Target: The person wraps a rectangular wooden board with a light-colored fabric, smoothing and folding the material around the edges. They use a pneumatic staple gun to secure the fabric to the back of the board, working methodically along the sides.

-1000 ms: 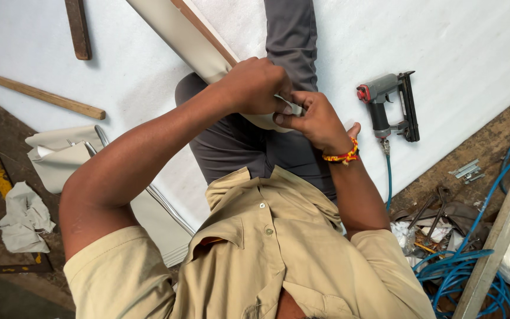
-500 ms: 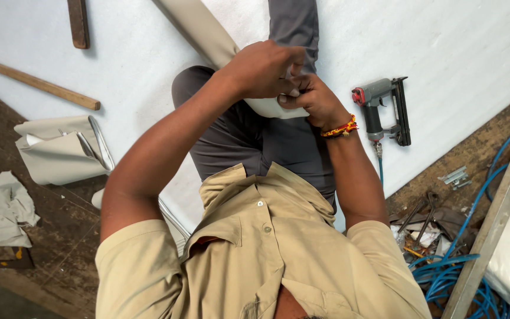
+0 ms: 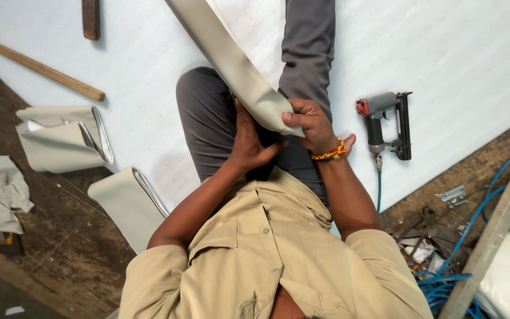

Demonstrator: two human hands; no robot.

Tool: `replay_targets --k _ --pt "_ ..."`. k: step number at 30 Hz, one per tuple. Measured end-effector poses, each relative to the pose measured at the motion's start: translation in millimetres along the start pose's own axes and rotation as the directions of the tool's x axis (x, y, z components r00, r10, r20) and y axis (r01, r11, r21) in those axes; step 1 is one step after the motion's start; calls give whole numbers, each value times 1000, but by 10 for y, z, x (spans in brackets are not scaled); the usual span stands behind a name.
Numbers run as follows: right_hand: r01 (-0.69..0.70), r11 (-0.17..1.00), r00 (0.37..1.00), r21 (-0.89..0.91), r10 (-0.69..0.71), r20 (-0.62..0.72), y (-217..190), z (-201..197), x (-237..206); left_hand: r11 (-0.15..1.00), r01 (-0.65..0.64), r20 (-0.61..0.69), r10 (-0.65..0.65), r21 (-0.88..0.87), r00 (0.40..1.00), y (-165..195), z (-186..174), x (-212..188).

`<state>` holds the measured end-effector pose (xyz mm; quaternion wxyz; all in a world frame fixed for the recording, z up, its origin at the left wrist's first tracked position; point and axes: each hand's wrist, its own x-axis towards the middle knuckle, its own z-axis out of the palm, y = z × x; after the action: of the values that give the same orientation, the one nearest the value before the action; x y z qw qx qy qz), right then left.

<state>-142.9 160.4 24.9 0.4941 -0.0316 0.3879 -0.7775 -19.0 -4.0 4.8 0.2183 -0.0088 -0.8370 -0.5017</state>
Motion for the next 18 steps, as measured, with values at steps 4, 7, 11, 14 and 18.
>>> replay_targets --k 4,7,11,14,18 --pt "75 997 993 -15 -76 -91 137 -14 -275 997 47 -77 -51 -56 996 65 315 -49" --pt "109 994 988 -33 -112 -102 203 -59 -398 999 24 -79 -28 -42 996 113 319 52" --pt "96 985 991 -145 -108 -75 279 -106 -391 991 22 -16 -24 -134 1000 131 169 200" --pt "114 969 991 -218 -127 -48 298 -119 -335 993 8 6 -8 -119 1000 145 90 268" --pt "158 916 983 -369 -180 -26 242 -74 -270 999 -10 -52 12 39 999 143 63 349"
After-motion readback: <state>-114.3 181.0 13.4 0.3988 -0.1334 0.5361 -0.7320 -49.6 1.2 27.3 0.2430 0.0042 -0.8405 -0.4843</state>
